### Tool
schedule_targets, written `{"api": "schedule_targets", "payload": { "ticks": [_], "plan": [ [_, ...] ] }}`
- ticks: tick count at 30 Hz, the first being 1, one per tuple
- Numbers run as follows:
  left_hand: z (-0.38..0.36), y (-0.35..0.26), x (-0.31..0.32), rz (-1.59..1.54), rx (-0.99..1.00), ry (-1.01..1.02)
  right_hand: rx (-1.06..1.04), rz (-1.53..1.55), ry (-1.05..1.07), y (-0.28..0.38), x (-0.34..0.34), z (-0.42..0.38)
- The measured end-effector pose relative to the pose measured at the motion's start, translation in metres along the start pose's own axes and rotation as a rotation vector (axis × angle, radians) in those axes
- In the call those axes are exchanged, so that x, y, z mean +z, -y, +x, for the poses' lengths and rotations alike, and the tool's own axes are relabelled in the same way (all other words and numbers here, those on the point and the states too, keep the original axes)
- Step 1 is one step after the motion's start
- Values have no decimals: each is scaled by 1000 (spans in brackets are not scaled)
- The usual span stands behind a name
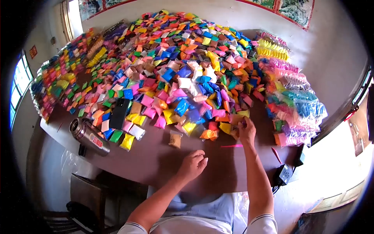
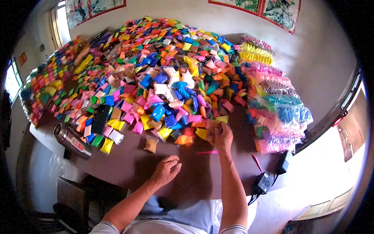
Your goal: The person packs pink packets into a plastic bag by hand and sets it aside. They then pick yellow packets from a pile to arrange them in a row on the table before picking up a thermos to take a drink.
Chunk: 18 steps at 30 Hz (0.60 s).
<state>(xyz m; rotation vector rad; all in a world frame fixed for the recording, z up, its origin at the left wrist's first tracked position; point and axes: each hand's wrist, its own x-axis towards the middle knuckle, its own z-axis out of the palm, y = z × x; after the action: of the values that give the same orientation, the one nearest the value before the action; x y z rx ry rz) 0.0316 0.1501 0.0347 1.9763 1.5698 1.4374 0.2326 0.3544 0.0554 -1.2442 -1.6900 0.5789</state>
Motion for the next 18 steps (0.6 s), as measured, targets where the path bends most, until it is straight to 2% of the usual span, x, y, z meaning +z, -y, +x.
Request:
{"api": "schedule_targets", "payload": {
  "ticks": [2, 3, 4, 6, 8, 10, 11, 16, 17, 18],
  "plan": [
    [-12, -3, -5, 17, -5, -17, -81, -371, -185, -11, -4, 5],
    [-18, -4, -9, 55, 2, -11, 17, -365, -166, -9, -8, 4],
    [-23, -6, -13, 93, 9, -6, 7, -357, -161, -8, -8, 1],
    [-37, -16, -23, 91, -50, -41, -148, -403, -65, -3, -12, -14],
    [-48, -23, -35, 86, -103, -74, -160, -390, -66, 5, -15, -27],
    [-64, -25, -52, 90, -132, -94, -83, -341, 159, 2, -22, -35],
    [-70, -24, -61, 133, -117, -103, -152, -251, 29, 1, -20, -38],
    [-101, -3, -105, 325, -194, -179, -104, -319, -121, -13, -19, -52],
    [-105, 0, -113, 283, -287, -203, -185, -347, -146, -8, -19, -57],
    [-105, 3, -120, 284, -282, -202, -264, -375, -168, 1, -19, -63]
  ]
}}
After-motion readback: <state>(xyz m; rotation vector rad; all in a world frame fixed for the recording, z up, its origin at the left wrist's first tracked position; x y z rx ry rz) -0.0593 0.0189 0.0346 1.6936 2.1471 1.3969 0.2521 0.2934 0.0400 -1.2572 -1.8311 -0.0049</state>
